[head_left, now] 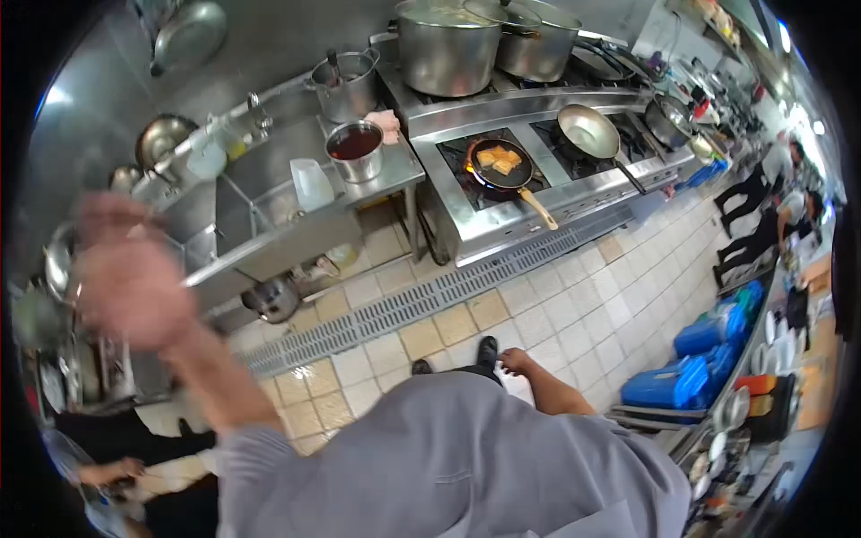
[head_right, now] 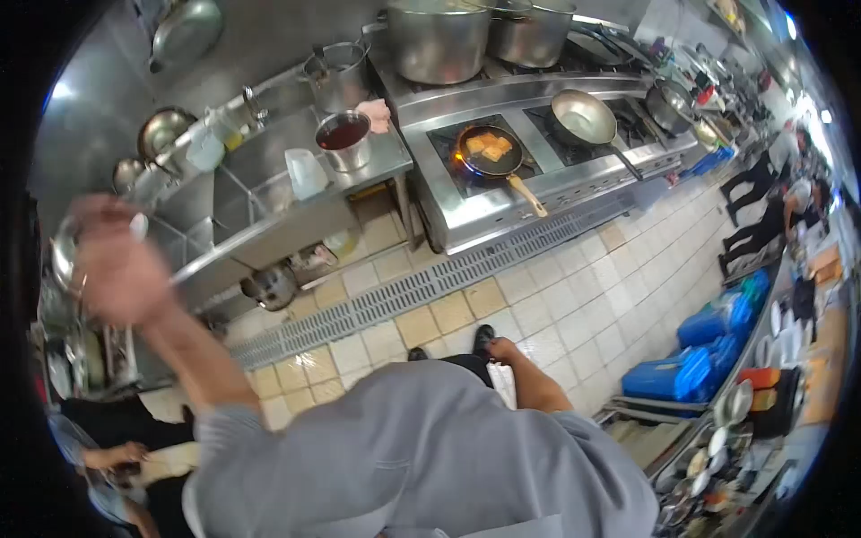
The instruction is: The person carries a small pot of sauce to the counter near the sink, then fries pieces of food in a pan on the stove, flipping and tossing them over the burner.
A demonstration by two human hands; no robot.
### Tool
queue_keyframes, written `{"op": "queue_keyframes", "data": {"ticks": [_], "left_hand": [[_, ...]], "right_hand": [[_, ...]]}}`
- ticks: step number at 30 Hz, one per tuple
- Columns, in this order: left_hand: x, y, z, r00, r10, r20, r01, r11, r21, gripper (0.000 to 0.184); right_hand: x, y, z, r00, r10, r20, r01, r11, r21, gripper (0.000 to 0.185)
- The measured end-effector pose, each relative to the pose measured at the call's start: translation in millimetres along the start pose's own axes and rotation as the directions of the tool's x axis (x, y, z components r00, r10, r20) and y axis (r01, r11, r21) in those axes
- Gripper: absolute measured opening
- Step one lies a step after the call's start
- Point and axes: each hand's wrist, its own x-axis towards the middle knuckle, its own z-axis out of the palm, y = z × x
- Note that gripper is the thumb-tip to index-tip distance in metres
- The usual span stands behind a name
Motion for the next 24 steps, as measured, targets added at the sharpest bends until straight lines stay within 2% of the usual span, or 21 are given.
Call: {"op": "queue_keyframes", "data": {"ticks": [1, 2, 3, 4, 5, 6, 7, 8, 10, 11, 12, 13, 14, 15, 16, 17, 19, 21, 22, 23, 24], "left_hand": [[-30.1, -53.2, -3.4, 0.951, -0.253, -0.176, 0.246, 0.967, -0.062, 0.011], [-75.6, -109.4, -8.7, 0.820, -0.487, -0.300, 0.471, 0.873, -0.128, 0.011], [-138.3, -161.8, -14.2, 0.648, -0.670, -0.362, 0.660, 0.731, -0.172, 0.011], [-218.5, -226.0, -32.9, 0.619, -0.686, -0.383, 0.778, 0.603, 0.176, 0.017], [-319.8, -278.2, -46.3, 0.470, -0.812, -0.345, 0.881, 0.405, 0.246, 0.023], [-431.6, -318.3, -62.5, 0.348, -0.905, -0.245, 0.878, 0.224, 0.422, 0.030], [-542.5, -347.9, -78.0, 0.267, -0.961, -0.075, 0.749, 0.158, 0.643, 0.038], [-590.7, -327.1, -70.1, 0.180, -0.979, 0.089, 0.658, 0.188, 0.729, 0.047], [-628.6, -288.4, -79.8, -0.241, -0.939, 0.244, 0.873, -0.100, 0.478, 0.044], [-613.8, -278.0, -81.3, -0.212, -0.955, 0.205, 0.672, 0.010, 0.740, 0.042], [-582.8, -265.4, -87.6, -0.174, -0.969, 0.176, 0.388, 0.096, 0.917, 0.040], [-523.1, -239.9, -84.5, -0.181, -0.969, 0.167, 0.377, 0.089, 0.922, 0.037], [-534.1, -256.8, -113.3, -0.098, -0.973, 0.211, 0.358, 0.163, 0.919, 0.037], [-535.3, -267.7, -137.1, -0.059, -0.977, 0.205, 0.515, 0.147, 0.845, 0.037], [-551.2, -280.4, -164.8, 0.065, -0.971, 0.231, 0.860, 0.171, 0.480, 0.036], [-505.8, -258.0, -148.6, -0.243, -0.950, -0.198, 0.895, -0.298, 0.331, 0.035], [-487.9, -255.6, -153.3, -0.137, -0.921, -0.365, 0.924, -0.252, 0.288, 0.034], [-482.1, -254.0, -150.4, -0.125, -0.887, -0.444, 0.916, -0.276, 0.292, 0.036], [-481.5, -250.5, -139.7, -0.122, -0.886, -0.447, 0.932, -0.258, 0.256, 0.034], [-474.6, -240.0, -119.8, -0.121, -0.884, -0.452, 0.945, -0.242, 0.221, 0.032], [-471.7, -234.6, -104.2, -0.118, -0.882, -0.456, 0.956, -0.226, 0.189, 0.031]], "right_hand": [[12.5, 12.9, 2.6, 0.996, -0.094, -0.002, 0.093, 0.988, -0.121, 0.033], [14.9, 12.9, 3.4, 0.998, -0.053, -0.030, 0.053, 0.998, -0.023, 0.033], [11.3, 13.6, 4.7, 0.999, 0.001, -0.050, 0.003, 0.998, 0.068, 0.033], [1.5, 8.3, 2.3, 0.998, 0.044, -0.041, -0.036, 0.985, 0.171, 0.032], [-6.6, 3.4, -2.1, 0.998, 0.064, -0.028, -0.057, 0.978, 0.199, 0.031], [-15.6, 0.6, -2.2, 0.996, 0.088, -0.007, -0.085, 0.971, 0.222, 0.031], [-23.6, -1.9, -2.1, 0.994, 0.111, 0.016, -0.111, 0.965, 0.236, 0.030], [-24.3, -1.4, -1.9, 0.987, 0.161, 0.018, -0.161, 0.965, 0.207, 0.030], [-26.3, -2.8, -2.2, 0.986, 0.163, 0.020, -0.164, 0.969, 0.185, 0.031], [-27.3, -2.6, -9.1, 0.986, 0.167, 0.015, -0.167, 0.972, 0.167, 0.031], [-33.6, -10.1, -14.2, 0.984, 0.178, 0.013, -0.177, 0.962, 0.208, 0.033], [-24.7, -1.6, -12.2, 0.992, 0.129, 0.011, -0.129, 0.971, 0.204, 0.033], [16.2, 44.4, -4.2, 0.963, -0.267, 0.014, 0.268, 0.963, -0.040, 0.033], [47.7, 87.0, 1.9, 0.782, -0.612, 0.117, 0.619, 0.742, -0.256, 0.033], [-1.1, 28.6, -9.5, 0.995, -0.026, 0.096, 0.023, 0.999, 0.041, 0.034], [-4.7, 16.8, -13.4, 0.990, 0.001, 0.138, -0.001, 1.000, 0.001, 0.034], [-6.1, 4.7, -28.3, 0.976, 0.052, 0.211, -0.035, 0.996, -0.084, 0.034], [-6.8, -0.4, -63.8, 0.969, 0.116, 0.220, -0.171, 0.954, 0.247, 0.036], [4.8, 5.0, -86.9, 0.983, 0.122, 0.137, -0.164, 0.916, 0.367, 0.037], [41.5, 43.1, -112.7, 0.952, -0.307, 0.013, 0.285, 0.898, 0.334, 0.032], [40.1, 18.0, -146.9, 0.994, 0.053, -0.100, 0.035, 0.699, 0.714, 0.027]]}}
